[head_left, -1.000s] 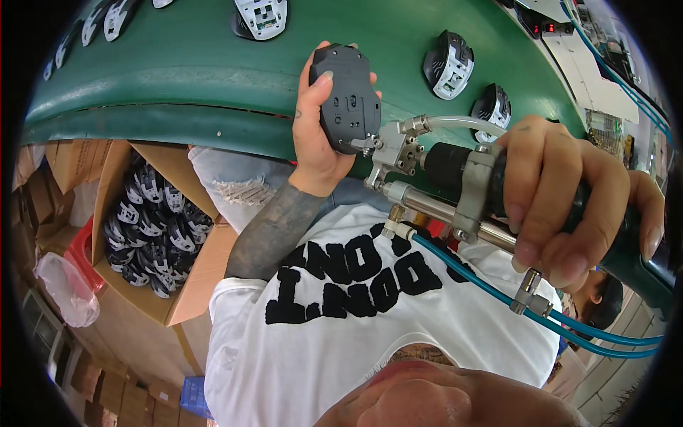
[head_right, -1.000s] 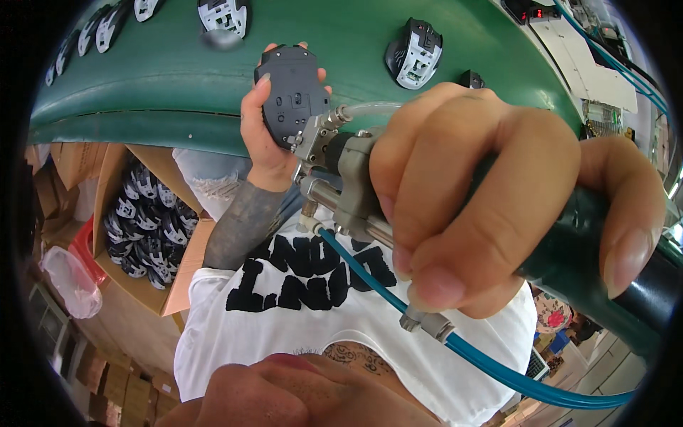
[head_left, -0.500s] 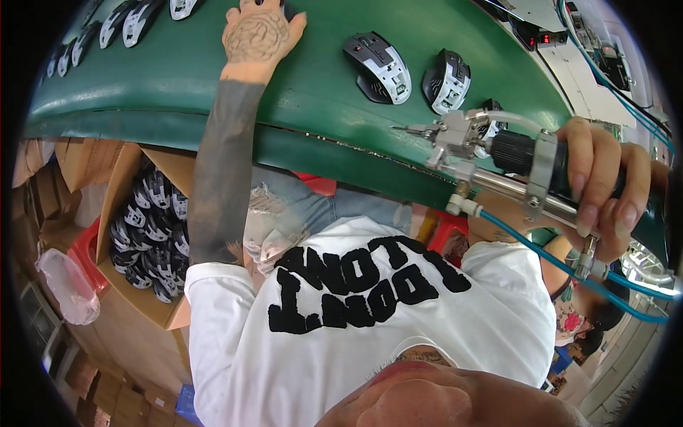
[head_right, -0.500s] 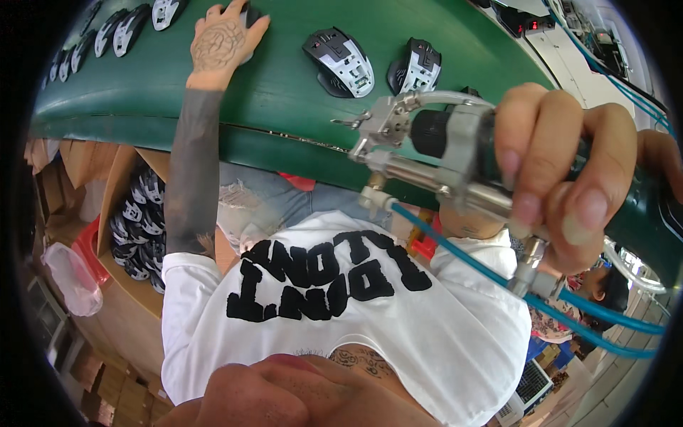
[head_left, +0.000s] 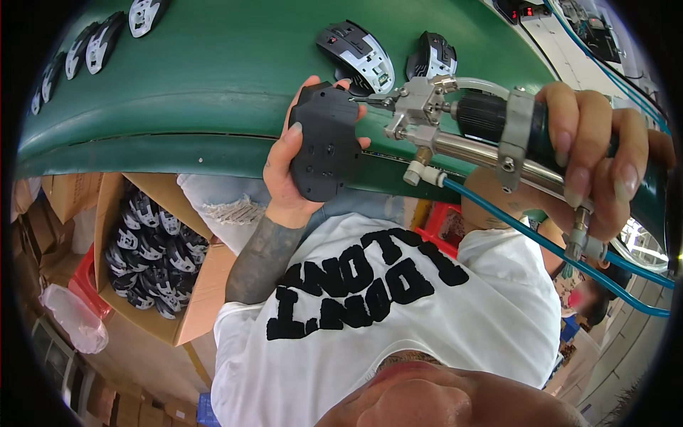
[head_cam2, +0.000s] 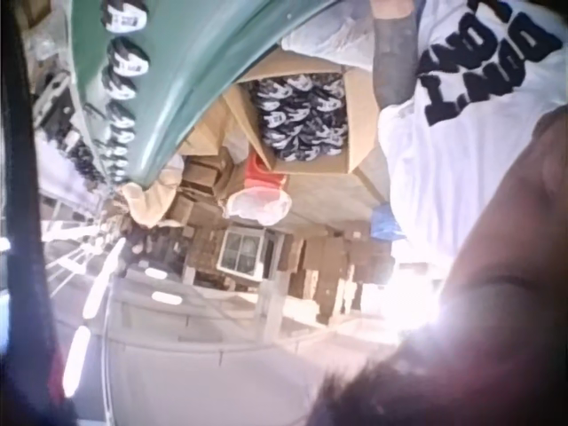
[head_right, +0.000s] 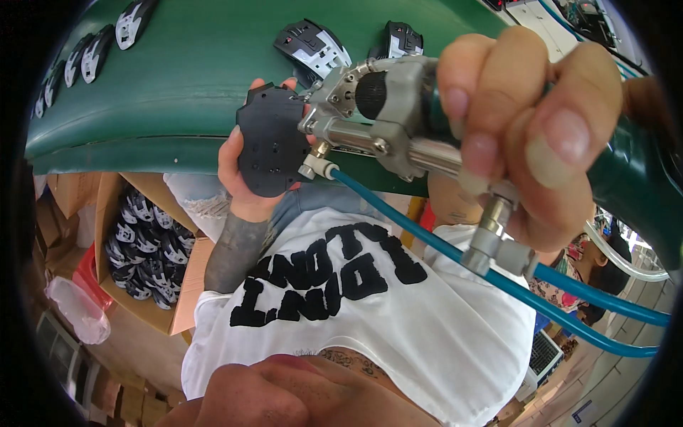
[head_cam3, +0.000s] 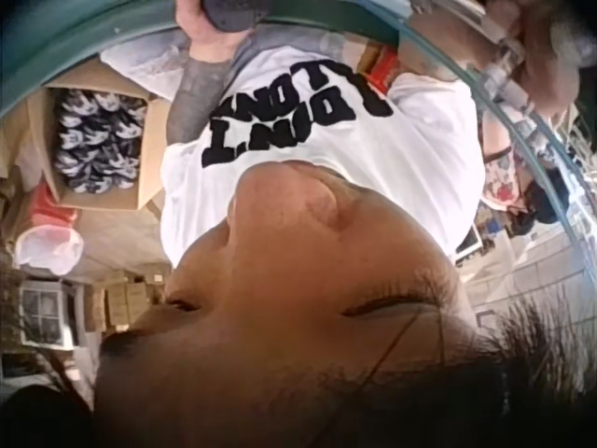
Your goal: Using a pneumatic assembly tool to attach bottom plates to computer mouse shells on a production line.
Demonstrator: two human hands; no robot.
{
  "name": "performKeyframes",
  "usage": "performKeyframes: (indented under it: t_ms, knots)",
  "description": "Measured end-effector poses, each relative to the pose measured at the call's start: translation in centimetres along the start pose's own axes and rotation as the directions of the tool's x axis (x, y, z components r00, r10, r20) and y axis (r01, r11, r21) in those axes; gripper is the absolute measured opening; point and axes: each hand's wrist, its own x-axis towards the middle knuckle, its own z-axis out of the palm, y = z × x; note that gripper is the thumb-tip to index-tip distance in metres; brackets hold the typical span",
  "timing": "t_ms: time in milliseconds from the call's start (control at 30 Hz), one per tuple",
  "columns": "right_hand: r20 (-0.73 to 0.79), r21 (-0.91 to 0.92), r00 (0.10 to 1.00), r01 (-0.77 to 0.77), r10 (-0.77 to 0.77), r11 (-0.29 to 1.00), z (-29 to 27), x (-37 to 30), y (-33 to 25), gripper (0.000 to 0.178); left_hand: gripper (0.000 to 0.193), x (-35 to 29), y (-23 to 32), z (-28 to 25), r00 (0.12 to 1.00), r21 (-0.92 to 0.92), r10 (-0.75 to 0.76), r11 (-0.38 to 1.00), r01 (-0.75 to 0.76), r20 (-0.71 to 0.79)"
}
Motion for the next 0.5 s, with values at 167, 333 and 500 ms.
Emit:
performKeyframes:
  t_ms: [167,333,500]
  knots:
    - [-0.009,-0.028,1.000,0.017,-0.017,0.999,0.9,-0.1,0.7,0.027,0.067,0.3,0.0,-0.3,1.000,0.001,-0.003,1.000,0.003,-0.010]
    - [0.032,0.018,0.998,0.048,-0.048,0.999,0.2,-0.2,1.3,0.032,0.068,0.3,-0.3,-0.3,1.000,-0.025,0.020,0.999,-0.020,0.019]
    - [0.072,0.066,0.993,0.083,-0.088,0.994,-0.5,-0.3,1.9,0.037,0.066,0.4,-0.3,0.0,1.000,-0.014,-0.015,1.000,0.015,-0.006]
